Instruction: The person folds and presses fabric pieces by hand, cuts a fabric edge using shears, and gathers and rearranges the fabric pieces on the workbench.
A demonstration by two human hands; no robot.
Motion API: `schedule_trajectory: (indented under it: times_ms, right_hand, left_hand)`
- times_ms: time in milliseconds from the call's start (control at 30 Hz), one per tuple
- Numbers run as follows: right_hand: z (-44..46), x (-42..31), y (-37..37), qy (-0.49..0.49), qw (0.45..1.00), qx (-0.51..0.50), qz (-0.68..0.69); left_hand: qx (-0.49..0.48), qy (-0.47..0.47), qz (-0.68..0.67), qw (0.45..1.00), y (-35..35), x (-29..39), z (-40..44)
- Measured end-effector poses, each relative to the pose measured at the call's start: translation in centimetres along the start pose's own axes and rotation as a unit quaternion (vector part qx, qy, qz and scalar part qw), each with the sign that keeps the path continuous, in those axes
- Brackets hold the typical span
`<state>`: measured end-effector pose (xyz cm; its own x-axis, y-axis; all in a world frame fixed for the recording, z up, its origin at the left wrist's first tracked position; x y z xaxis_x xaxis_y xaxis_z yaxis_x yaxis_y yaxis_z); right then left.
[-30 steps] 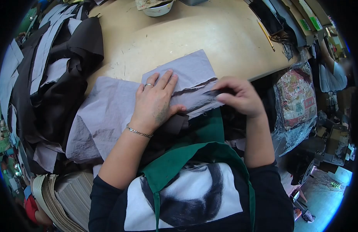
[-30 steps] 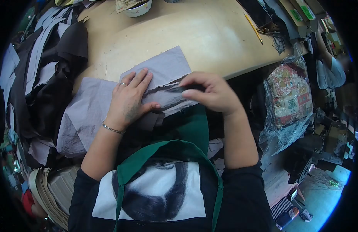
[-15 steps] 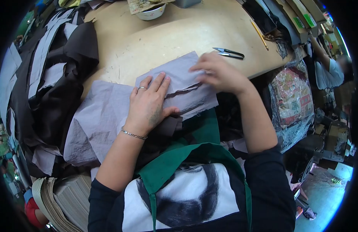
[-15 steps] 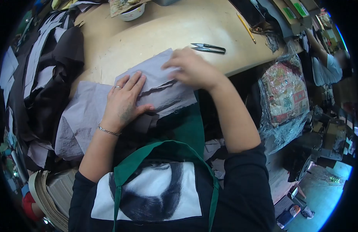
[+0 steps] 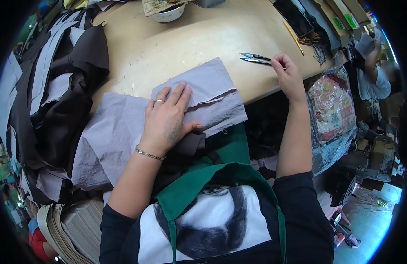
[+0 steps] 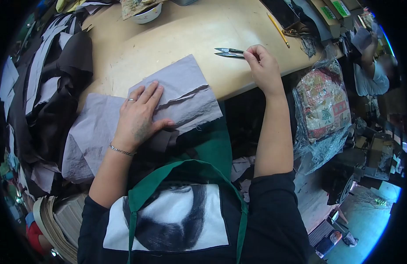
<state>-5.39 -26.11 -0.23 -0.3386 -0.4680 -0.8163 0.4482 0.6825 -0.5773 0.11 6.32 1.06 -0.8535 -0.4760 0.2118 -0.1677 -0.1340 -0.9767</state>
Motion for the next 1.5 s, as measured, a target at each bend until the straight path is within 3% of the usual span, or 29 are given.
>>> schedule_trajectory:
  times_ms: [67, 167, 200, 300, 400, 500, 700, 800, 900, 1033, 1500]
  right_hand:
    - [-0.7, 0.3, -0.2, 0.045, 0.999, 0.016, 0.008]
    - [-0.4, 1.5, 0.1, -0.038, 0.979, 0.115, -0.161]
    - [-0.7, 0.8, 0.1, -0.056, 0.945, 0.163, -0.276]
    - [0.8, 1.4, 1.9, -0.204, 0.910, 0.234, -0.275]
    - [1.0, 0.8, 1.5, -0.101, 0.945, 0.080, -0.302]
    - [0.4, 0.0, 1.4, -0.062, 0.951, 0.030, -0.300]
    - [-3.5, -0.8, 0.6, -0.151, 0.975, -0.060, -0.153]
    - [-4.5, -1.4, 0.3, -0.087, 0.977, -0.149, -0.128]
    - [-4.3, -2.3, 0.4, -0.142, 0.958, -0.190, -0.159]
    - [-2.9, -2.3, 1.9, -0.236, 0.938, -0.160, -0.198]
    - [-2.3, -2.6, 3.3, -0.212, 0.931, -0.202, -0.216]
  left_hand:
    - [0.012, 0.008, 0.004, 1.000, 0.3, -0.2, -0.1]
    - [0.014, 0.008, 0.003, 1.000, 0.3, -0.1, 0.0]
    - [0.011, 0.004, 0.002, 1.000, 0.3, -0.1, -0.1]
    - [0.012, 0.006, 0.008, 1.000, 0.1, 0.0, -0.1]
    - [0.011, 0.006, 0.005, 1.000, 0.2, -0.1, -0.1]
    - [0.009, 0.003, -0.001, 1.000, 0.4, -0.2, -0.1]
    - [0.013, 0.013, -0.001, 1.000, 0.3, -0.3, -0.1]
    - [0.012, 0.011, -0.006, 1.000, 0.3, -0.3, -0.1]
    - [0.003, 0.008, -0.003, 1.000, 0.3, -0.3, 0.0]
    - [0.007, 0.007, 0.001, 1.000, 0.2, -0.2, -0.1]
    - [-0.001, 0.009, 0.006, 1.000, 0.0, -0.1, 0.0]
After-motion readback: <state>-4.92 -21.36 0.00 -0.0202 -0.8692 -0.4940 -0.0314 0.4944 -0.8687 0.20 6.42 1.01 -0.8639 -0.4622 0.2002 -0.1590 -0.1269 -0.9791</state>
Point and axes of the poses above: each hand's wrist, its own z-axis towards the middle knuckle, its own y-axis out of the palm, x = y × z, the point moved 1 cm from there along z, towards the middle knuckle, and after that the axes turned 14 degrees about y, right-handed, at the moved point
